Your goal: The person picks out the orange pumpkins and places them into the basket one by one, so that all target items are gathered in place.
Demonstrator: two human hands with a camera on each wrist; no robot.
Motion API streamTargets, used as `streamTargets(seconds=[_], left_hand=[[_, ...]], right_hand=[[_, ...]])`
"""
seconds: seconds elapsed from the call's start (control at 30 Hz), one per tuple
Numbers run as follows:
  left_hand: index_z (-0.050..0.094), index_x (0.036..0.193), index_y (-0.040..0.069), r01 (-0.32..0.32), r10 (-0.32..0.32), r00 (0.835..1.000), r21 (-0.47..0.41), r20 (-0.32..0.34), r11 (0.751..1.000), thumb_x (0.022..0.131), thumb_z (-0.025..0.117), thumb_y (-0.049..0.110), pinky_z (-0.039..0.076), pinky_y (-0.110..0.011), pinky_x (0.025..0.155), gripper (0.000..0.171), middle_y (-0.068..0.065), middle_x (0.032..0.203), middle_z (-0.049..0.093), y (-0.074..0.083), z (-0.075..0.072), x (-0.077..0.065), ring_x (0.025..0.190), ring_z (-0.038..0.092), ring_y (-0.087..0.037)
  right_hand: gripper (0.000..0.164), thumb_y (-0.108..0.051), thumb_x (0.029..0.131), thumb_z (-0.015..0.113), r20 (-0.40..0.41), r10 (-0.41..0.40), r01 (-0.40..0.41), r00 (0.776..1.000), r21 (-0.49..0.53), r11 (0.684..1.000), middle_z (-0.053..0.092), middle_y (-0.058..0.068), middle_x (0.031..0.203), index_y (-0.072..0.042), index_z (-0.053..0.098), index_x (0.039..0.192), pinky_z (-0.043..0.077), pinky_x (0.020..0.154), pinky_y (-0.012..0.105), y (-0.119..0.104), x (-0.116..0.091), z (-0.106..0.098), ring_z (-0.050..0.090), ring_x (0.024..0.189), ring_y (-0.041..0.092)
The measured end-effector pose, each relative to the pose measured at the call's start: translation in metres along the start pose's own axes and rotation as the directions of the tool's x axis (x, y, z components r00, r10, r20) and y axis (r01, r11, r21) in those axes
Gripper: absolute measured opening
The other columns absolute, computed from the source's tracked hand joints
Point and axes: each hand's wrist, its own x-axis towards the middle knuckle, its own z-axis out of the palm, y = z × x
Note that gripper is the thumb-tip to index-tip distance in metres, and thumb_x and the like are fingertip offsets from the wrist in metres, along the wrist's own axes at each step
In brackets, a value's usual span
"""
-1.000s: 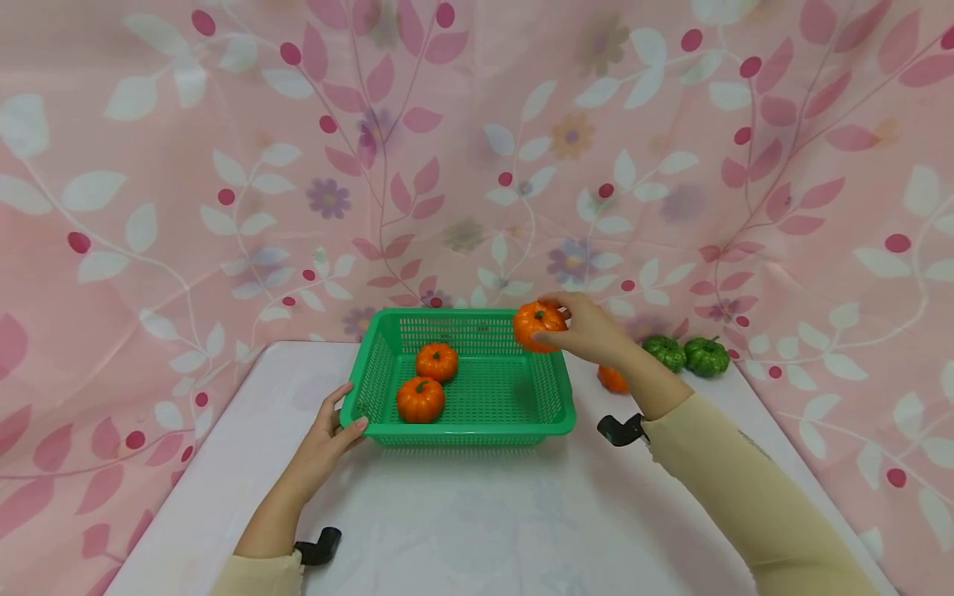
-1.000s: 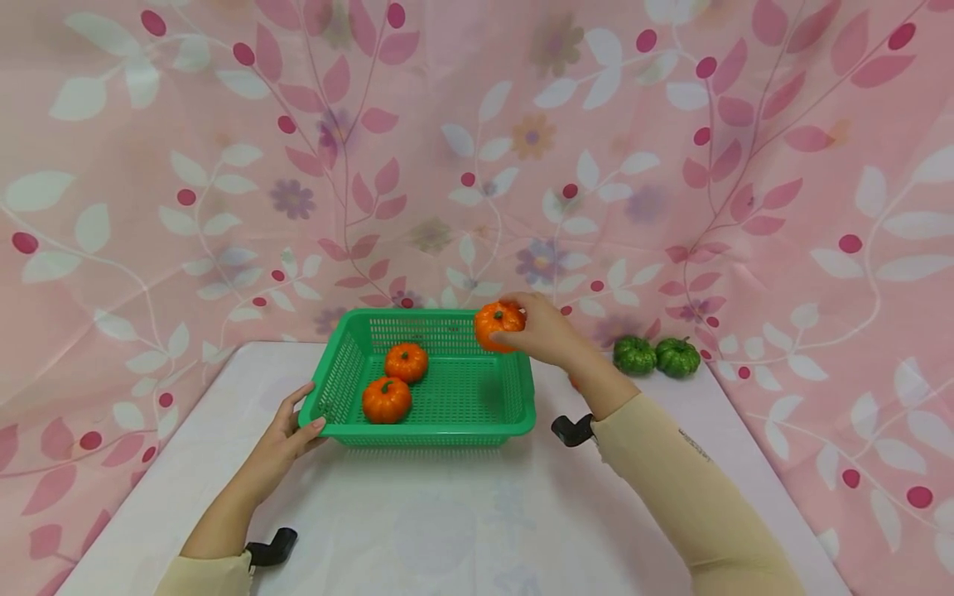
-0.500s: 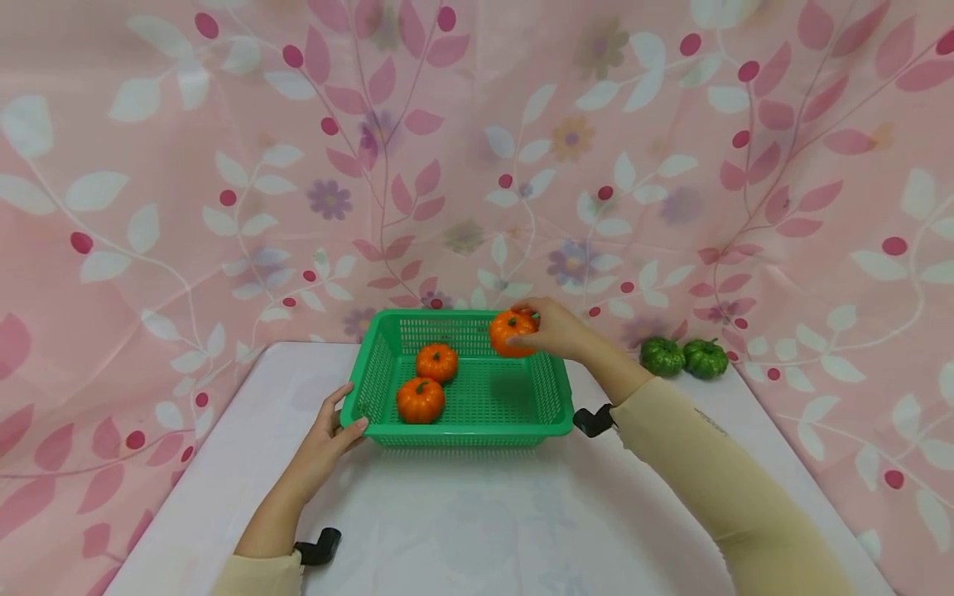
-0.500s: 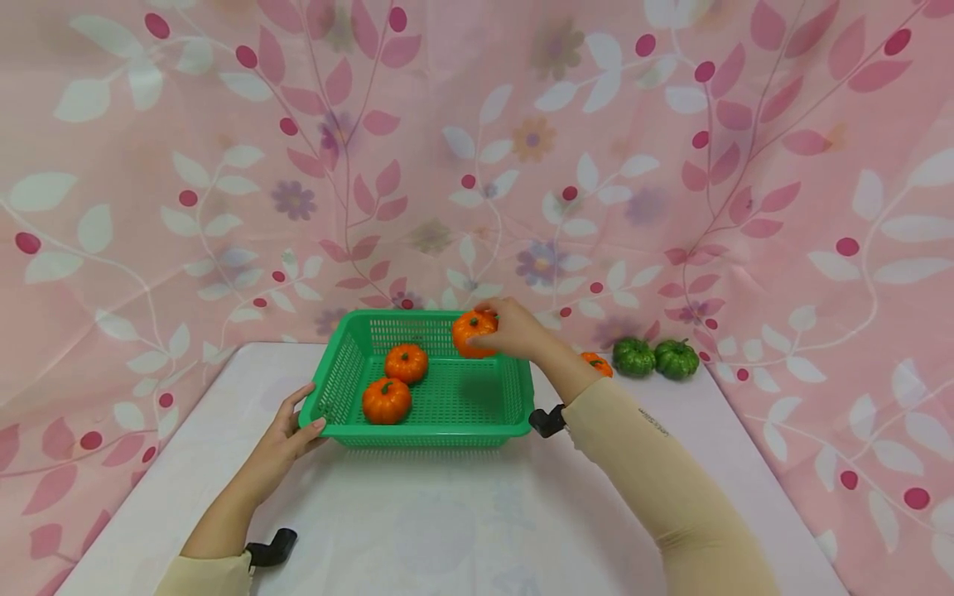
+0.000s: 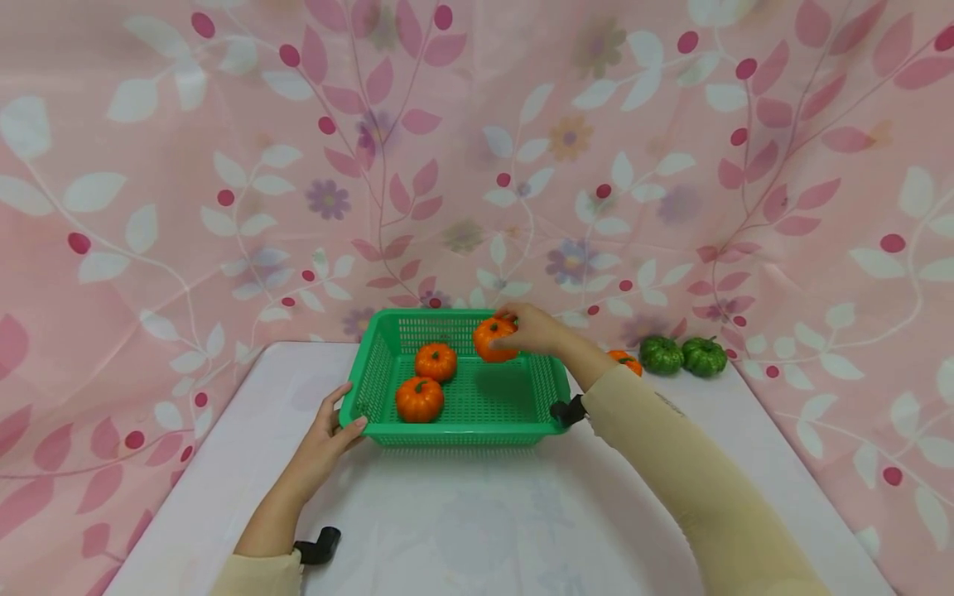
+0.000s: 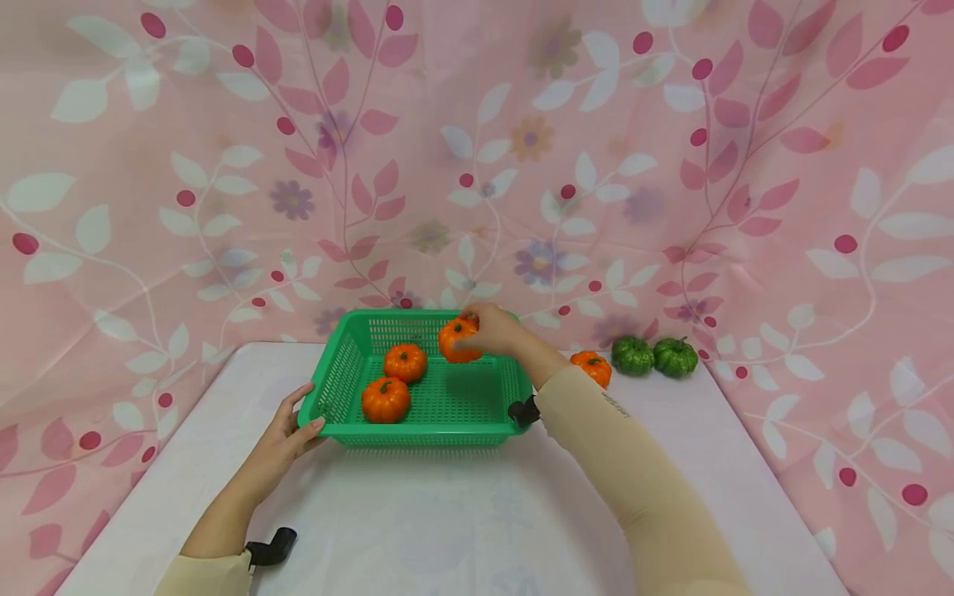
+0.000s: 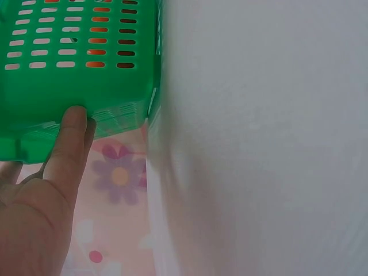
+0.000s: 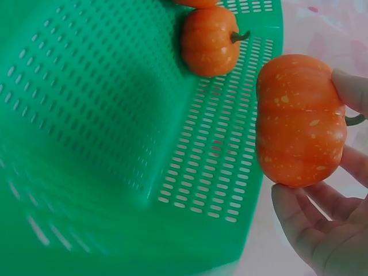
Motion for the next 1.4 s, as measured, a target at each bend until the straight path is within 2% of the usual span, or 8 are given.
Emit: streamTargets(seconds=[0.2,0.53,0.7,0.87,0.97,1.13,1.27,1.4], left_hand=[[0.008,0.161,0.019,-0.003,0.003,1.0,0.0,0.004,1.0,0.104,0.057,0.024,0.049,-0.028,0.1,0.075,-0.031,0.147,0.039,-0.002,0.0,0.001,0.13,0.048,-0.039],[0.008,0.161,0.018,0.003,-0.003,1.0,0.027,0.003,1.0,0.105,0.056,0.025,0.049,-0.029,0.1,0.075,-0.03,0.146,0.04,-0.004,-0.002,0.001,0.126,0.053,-0.03],[0.006,0.161,0.018,0.004,-0.004,1.0,0.039,0.003,0.999,0.105,0.055,0.026,0.049,-0.029,0.1,0.075,-0.03,0.147,0.038,-0.002,-0.003,0.0,0.13,0.05,-0.035],[0.005,0.162,0.02,0.007,-0.007,1.0,0.013,0.012,1.0,0.105,0.055,0.024,0.047,-0.036,0.104,0.076,-0.03,0.15,0.035,-0.002,-0.002,0.001,0.133,0.045,-0.041],[0.004,0.162,0.02,0.006,-0.006,1.0,-0.002,0.016,1.0,0.105,0.055,0.023,0.045,-0.04,0.105,0.076,-0.031,0.151,0.033,-0.003,-0.002,0.001,0.134,0.044,-0.041],[0.004,0.162,0.02,0.007,-0.007,1.0,-0.005,0.016,1.0,0.105,0.055,0.023,0.045,-0.039,0.105,0.076,-0.031,0.151,0.033,-0.004,-0.003,0.001,0.134,0.044,-0.042],[0.004,0.162,0.02,0.0,0.0,1.0,-0.012,0.023,1.0,0.105,0.055,0.022,0.045,-0.04,0.106,0.076,-0.031,0.151,0.033,-0.004,-0.003,0.002,0.134,0.044,-0.042],[0.003,0.162,0.021,-0.001,0.002,1.0,-0.007,0.029,1.0,0.105,0.054,0.022,0.043,-0.042,0.106,0.076,-0.031,0.152,0.033,-0.004,-0.003,0.001,0.134,0.044,-0.042]], right_hand=[[0.06,-0.031,0.09,0.077,0.03,0.055,-0.055,0.998,-0.015,0.998,0.053,0.019,0.136,-0.007,0.054,0.14,0.049,0.099,0.045,0.006,0.009,0.006,0.055,0.118,0.034],[0.061,-0.028,0.092,0.075,0.099,0.139,-0.144,0.985,0.04,0.989,0.048,0.021,0.143,-0.007,0.05,0.143,0.048,0.101,0.046,0.013,0.018,0.021,0.051,0.126,0.036],[0.063,-0.027,0.092,0.075,0.117,0.139,-0.145,0.983,0.043,0.989,0.047,0.021,0.144,-0.006,0.049,0.145,0.048,0.1,0.046,0.015,0.022,0.025,0.05,0.127,0.036],[0.062,-0.026,0.092,0.076,0.102,0.156,-0.162,0.982,0.049,0.986,0.048,0.021,0.144,-0.006,0.05,0.145,0.048,0.1,0.046,0.017,0.026,0.027,0.05,0.127,0.036],[0.062,-0.024,0.091,0.076,0.104,0.162,-0.169,0.981,0.057,0.984,0.048,0.02,0.144,-0.006,0.049,0.145,0.048,0.101,0.045,0.018,0.031,0.03,0.051,0.127,0.035],[0.062,-0.023,0.092,0.075,0.119,0.169,-0.179,0.978,0.076,0.981,0.045,0.021,0.147,-0.006,0.048,0.145,0.046,0.103,0.046,0.021,0.036,0.035,0.047,0.131,0.036],[0.063,-0.023,0.093,0.074,0.118,0.187,-0.193,0.975,0.046,0.98,0.042,0.021,0.151,-0.006,0.047,0.147,0.043,0.106,0.049,0.029,0.039,0.039,0.042,0.136,0.038],[0.062,-0.021,0.091,0.076,0.109,0.207,-0.212,0.972,0.027,0.977,0.043,0.021,0.149,-0.006,0.049,0.146,0.043,0.106,0.049,0.036,0.039,0.044,0.043,0.135,0.037]])
